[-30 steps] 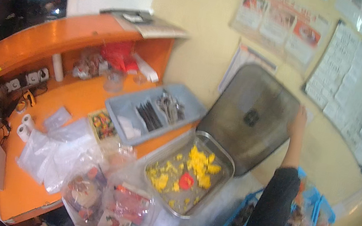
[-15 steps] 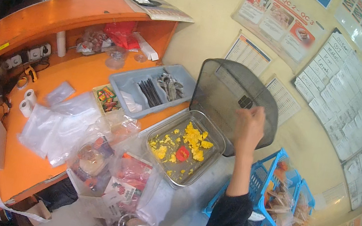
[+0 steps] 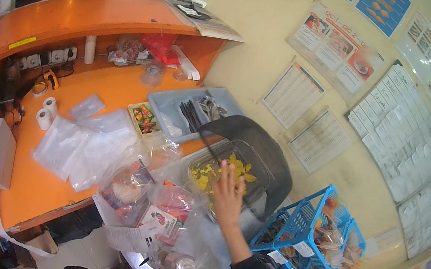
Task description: The person assembles a food order by placing a bun and scrambled eggs into a bento box, then retrieves fried chicken from a heated display, cuts it with a knife, and adds it to the box. The person closes the box, retrieves a paper bag, and places the box inside. The person then handles a printed receipt and places it on the display case.
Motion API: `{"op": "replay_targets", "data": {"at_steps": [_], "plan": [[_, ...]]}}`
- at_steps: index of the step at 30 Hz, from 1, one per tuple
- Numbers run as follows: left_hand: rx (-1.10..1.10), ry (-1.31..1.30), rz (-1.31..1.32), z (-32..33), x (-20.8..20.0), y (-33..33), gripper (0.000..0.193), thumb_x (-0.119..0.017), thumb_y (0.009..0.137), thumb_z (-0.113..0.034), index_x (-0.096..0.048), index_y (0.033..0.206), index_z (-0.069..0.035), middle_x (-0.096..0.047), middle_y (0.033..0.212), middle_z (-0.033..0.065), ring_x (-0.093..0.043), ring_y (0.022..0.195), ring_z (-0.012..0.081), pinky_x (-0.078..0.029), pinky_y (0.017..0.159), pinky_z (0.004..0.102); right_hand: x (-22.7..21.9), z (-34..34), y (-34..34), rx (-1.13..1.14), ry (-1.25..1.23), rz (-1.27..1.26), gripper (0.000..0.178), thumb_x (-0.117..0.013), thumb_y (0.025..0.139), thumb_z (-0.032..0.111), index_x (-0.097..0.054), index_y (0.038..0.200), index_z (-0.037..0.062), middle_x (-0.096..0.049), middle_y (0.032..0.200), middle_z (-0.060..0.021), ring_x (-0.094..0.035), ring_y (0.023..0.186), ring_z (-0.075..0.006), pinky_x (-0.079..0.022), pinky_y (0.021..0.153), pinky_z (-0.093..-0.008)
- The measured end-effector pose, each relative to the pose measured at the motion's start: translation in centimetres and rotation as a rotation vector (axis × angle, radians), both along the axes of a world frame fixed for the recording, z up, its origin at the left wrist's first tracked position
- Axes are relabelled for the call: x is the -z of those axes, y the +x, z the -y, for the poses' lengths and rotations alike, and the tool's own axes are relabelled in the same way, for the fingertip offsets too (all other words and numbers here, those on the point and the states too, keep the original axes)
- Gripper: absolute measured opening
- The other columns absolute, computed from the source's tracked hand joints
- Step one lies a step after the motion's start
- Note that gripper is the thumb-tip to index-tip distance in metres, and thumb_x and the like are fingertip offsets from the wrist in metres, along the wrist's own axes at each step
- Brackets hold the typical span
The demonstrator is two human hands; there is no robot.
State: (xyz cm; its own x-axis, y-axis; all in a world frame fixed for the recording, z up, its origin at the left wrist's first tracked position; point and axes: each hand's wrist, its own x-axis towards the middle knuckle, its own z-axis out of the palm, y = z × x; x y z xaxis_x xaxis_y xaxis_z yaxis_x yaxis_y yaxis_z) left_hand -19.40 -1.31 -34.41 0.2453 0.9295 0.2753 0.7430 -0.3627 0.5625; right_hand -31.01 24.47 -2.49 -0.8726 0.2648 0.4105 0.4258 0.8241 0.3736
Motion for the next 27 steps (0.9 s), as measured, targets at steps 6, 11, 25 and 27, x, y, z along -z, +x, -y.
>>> {"op": "replay_targets", "data": {"at_steps": [6, 11, 25, 27], "plan": [[0.041, 0.029, -0.033, 0.7, 0.5, 0.4, 0.035, -0.052, 0.08, -0.026, -0.059, 0.108, -0.007, -0.05, 0.121, 0.0156, -0.041, 0.115, 0.0368, -0.034, 0.094, 0.0526, 6.6, 1.9, 0.4, 0.043, 0.082, 0.135, 0.055, -0.05, 0.083, 0.013, -0.039, 0.136, 0.0248, -0.027, 0.148, -0.0069, -0.022, 0.138, -0.0234, -0.015, 0.108, -0.0552], [-0.121, -0.049, 0.204, 1.1, -2.1, 0.4, 0.029, -0.053, 0.082, -0.02, -0.06, 0.106, -0.005, -0.052, 0.116, 0.0191, -0.044, 0.11, 0.0385, -0.036, 0.093, 0.0496, 8.7, 2.1, 1.1, 0.068, -0.013, 0.222, 0.055, -0.053, 0.082, 0.013, -0.04, 0.135, 0.0212, -0.031, 0.145, -0.0078, -0.026, 0.136, -0.0225, -0.018, 0.107, -0.0553], [-0.126, 0.116, 0.126, 1.2, -9.8, -2.7, 0.019, -0.062, 0.07, -0.007, -0.058, 0.088, -0.004, -0.053, 0.103, 0.0126, -0.049, 0.099, 0.0322, -0.038, 0.086, 0.0482, -10.0, 12.6, 20.6, 0.169, -0.582, -0.063, 0.046, -0.062, 0.081, 0.02, -0.048, 0.124, 0.0123, -0.043, 0.132, -0.0143, -0.041, 0.121, -0.0302, -0.033, 0.099, -0.0433], [-0.127, 0.107, 0.154, 1.0, -9.9, -2.5, 0.02, -0.061, 0.067, -0.003, -0.056, 0.086, -0.004, -0.052, 0.102, 0.0134, -0.049, 0.099, 0.034, -0.037, 0.088, 0.0484, -12.1, 15.7, 26.0, 0.166, -0.615, -0.124, 0.043, -0.059, 0.083, 0.019, -0.048, 0.123, 0.0108, -0.045, 0.13, -0.0132, -0.043, 0.118, -0.0291, -0.034, 0.098, -0.0434]]}}
